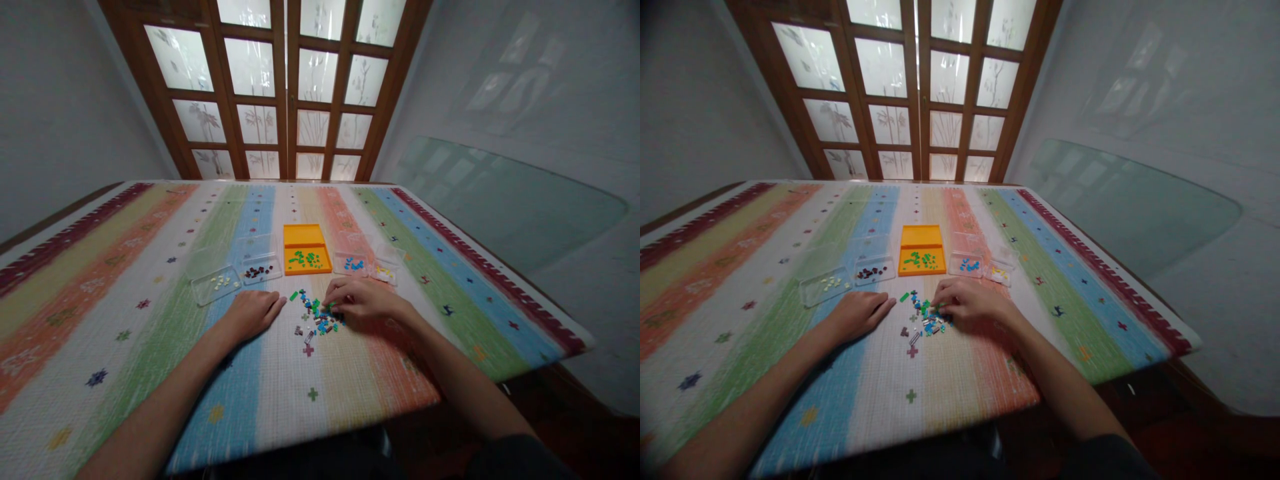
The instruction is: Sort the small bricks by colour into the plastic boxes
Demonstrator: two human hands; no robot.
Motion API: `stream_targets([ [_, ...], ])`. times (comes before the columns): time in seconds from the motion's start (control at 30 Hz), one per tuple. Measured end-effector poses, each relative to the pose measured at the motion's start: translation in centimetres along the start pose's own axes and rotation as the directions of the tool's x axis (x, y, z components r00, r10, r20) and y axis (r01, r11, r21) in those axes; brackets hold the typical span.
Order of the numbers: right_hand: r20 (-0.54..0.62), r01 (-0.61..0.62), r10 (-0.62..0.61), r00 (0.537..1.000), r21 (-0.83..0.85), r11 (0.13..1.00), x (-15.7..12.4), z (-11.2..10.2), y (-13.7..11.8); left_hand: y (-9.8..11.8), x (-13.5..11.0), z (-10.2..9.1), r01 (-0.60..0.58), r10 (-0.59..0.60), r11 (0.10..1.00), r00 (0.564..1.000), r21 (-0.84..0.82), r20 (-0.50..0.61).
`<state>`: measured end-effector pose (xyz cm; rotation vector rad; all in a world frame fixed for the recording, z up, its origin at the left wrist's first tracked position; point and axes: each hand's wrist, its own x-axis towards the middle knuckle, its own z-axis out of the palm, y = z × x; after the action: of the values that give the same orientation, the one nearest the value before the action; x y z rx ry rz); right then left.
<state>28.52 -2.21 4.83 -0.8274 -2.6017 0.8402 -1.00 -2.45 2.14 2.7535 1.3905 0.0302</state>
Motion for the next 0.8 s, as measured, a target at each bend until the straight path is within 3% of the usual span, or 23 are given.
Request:
stream_targets([
  [0.27,0.096,-0.010,0.022,0.995,-0.124,0.992,0.35,0.76,-0.11,0.04,0.04,0.09,0.013,-0.013,1.000,1.000,-0.016,0.008],
  [0.53,0.026,-0.034,0.038,0.999,-0.138,0.990,0.72,0.53,-0.77,0.01,0.03,0.07,0.006,-0.006,1.000,1.000,-0.014,0.011],
  [0.8,0.028,-0.052,0.057,0.998,-0.158,0.986,0.38,0.42,-0.51,-0.16,0.06,0.37,-0.001,0.001,1.000,1.000,-0.030,-0.028],
])
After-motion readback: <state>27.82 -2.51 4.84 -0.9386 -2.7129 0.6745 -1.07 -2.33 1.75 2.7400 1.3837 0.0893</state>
